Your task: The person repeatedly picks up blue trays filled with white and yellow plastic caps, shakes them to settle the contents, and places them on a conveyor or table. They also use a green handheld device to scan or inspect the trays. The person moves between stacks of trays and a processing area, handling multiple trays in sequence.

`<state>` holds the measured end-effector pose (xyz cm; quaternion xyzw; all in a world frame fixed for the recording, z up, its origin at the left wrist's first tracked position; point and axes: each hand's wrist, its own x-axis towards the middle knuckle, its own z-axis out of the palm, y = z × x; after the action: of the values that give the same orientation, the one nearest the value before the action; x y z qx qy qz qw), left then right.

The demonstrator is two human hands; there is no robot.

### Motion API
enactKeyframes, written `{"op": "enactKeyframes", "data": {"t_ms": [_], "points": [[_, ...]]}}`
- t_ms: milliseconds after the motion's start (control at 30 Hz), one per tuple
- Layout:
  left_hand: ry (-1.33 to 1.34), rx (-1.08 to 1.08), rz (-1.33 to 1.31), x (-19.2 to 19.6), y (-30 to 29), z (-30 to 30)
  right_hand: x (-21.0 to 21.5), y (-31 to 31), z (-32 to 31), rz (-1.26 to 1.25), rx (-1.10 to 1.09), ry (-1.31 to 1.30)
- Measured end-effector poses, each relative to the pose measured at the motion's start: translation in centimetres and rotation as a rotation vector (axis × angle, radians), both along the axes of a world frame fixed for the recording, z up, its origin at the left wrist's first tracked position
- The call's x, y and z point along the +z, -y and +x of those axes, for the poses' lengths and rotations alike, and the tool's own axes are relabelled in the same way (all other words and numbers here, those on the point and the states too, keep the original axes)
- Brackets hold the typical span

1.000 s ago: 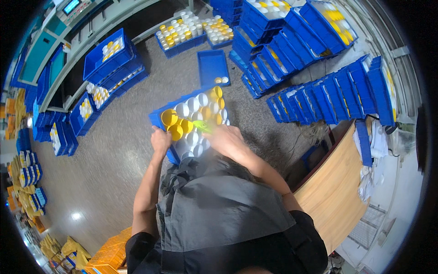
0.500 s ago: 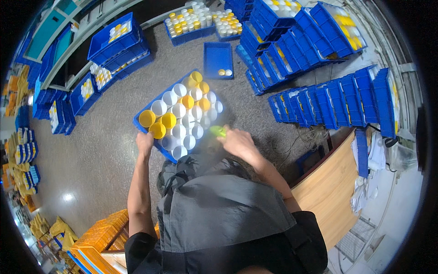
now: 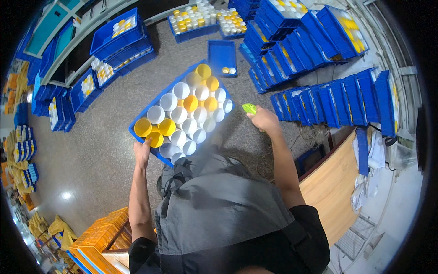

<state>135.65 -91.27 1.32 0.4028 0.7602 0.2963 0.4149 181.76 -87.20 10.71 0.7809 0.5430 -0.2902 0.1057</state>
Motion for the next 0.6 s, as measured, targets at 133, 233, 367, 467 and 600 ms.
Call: {"op": "enactKeyframes", "data": {"t_ms": [133, 233, 367, 467, 600], "points": [[0.082, 0.039, 0.046, 0.1, 0.2, -4.0, 0.4, 0.1, -3.8, -0.179, 0.001, -0.019], [-0.009, 0.037, -0.116, 0.7, -0.1, -8.1, 1.2, -0.4, -8.7, -0.172, 0.03, -0.047], [0.01, 0.087, -0.058, 1.0, -0.2, -13.6, 3.3, -1.8, -16.2, -0.208, 0.045, -0.076], [-0.024, 0.142, -0.068, 0.3, -0.6, -18.4, 4.0, -3.3, -22.1, -0.202, 0.116, -0.033], [0.026, 0.239, -0.005, -1.1, -0.5, -24.1, 4.8, -4.4, -29.7, -0.272, 0.217, -0.055]]}}
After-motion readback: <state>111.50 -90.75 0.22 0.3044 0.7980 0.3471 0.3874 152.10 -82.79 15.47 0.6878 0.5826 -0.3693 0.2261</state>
